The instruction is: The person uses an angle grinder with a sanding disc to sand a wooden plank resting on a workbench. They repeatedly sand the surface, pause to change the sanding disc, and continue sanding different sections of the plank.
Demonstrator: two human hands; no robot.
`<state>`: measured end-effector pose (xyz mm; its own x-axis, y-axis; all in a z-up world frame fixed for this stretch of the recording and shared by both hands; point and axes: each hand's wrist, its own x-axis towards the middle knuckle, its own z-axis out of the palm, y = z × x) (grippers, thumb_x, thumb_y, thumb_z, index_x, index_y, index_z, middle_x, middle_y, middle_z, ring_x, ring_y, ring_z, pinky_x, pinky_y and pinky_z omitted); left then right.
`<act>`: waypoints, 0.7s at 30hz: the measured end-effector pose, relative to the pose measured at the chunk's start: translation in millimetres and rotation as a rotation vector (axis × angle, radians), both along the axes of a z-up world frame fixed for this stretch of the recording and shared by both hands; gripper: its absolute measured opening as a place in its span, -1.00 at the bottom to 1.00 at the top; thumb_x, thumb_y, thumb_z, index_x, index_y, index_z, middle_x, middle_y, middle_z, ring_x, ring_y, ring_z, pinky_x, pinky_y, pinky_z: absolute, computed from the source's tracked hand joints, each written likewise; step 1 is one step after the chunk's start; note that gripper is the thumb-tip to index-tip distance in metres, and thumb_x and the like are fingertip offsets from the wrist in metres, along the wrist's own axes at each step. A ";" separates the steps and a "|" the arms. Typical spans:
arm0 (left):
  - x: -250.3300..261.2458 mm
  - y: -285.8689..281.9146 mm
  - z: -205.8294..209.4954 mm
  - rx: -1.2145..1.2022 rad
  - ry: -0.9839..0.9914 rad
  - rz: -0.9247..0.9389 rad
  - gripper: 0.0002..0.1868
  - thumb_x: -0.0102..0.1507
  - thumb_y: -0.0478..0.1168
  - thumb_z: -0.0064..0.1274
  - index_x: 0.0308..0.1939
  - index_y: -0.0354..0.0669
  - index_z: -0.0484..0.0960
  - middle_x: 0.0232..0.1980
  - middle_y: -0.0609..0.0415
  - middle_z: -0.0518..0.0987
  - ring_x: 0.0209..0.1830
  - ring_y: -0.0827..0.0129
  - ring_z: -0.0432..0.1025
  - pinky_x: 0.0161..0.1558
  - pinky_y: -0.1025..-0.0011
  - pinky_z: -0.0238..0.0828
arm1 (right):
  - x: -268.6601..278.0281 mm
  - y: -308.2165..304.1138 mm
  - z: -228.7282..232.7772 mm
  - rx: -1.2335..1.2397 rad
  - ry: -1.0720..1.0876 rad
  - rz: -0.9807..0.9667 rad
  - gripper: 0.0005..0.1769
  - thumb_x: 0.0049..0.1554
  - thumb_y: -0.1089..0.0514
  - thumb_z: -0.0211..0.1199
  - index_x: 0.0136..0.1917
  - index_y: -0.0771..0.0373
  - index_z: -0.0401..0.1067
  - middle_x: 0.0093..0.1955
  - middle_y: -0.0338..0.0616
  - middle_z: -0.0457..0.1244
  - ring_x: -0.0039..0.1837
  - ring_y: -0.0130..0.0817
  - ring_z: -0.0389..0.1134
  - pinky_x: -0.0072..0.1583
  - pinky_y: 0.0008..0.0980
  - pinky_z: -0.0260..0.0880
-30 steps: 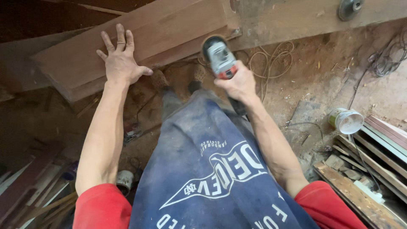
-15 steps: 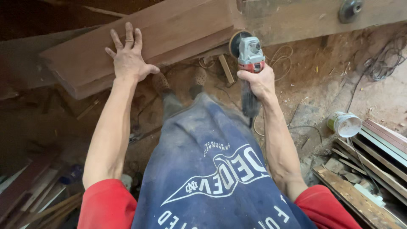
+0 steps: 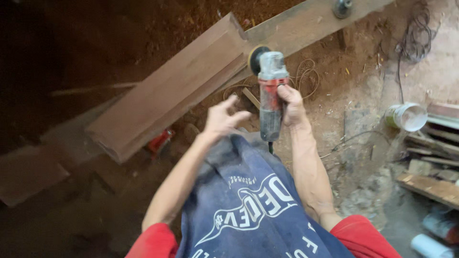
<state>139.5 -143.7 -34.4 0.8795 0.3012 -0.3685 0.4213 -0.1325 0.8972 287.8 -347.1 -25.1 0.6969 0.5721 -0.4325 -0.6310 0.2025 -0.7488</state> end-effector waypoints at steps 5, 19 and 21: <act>20.6 -31.4 38.8 -0.180 0.047 0.045 0.06 -0.04 0.01 0.45 0.42 -0.28 0.27 0.14 -0.10 0.61 0.12 0.21 0.55 0.17 0.31 0.45 | -49.5 35.5 18.0 -0.059 -0.069 -0.020 -0.48 0.28 -0.01 0.18 0.34 0.43 0.36 0.20 0.00 0.36 0.18 -0.23 0.41 0.27 -0.20 0.42; 65.8 -19.6 -9.5 -0.651 -0.166 0.457 -0.52 -0.07 -0.44 0.26 -0.06 -0.33 0.56 -0.23 0.11 0.54 -0.30 0.36 0.48 -0.23 0.38 0.47 | 34.6 9.0 -33.3 -0.396 -0.369 0.046 -0.44 0.13 0.09 0.33 0.32 0.46 0.43 0.17 -0.03 0.39 0.15 -0.35 0.39 0.18 -0.34 0.42; 84.1 -26.3 -13.1 -0.647 -0.154 0.534 -0.47 -0.15 -0.44 0.18 -0.05 -0.28 0.58 -0.27 0.09 0.57 -0.34 0.32 0.52 -0.25 0.37 0.52 | 102.3 -13.9 -60.0 -0.560 -0.366 -0.093 -0.39 0.06 0.06 0.36 0.31 0.42 0.43 0.08 -0.05 0.40 0.02 -0.33 0.39 0.05 -0.31 0.45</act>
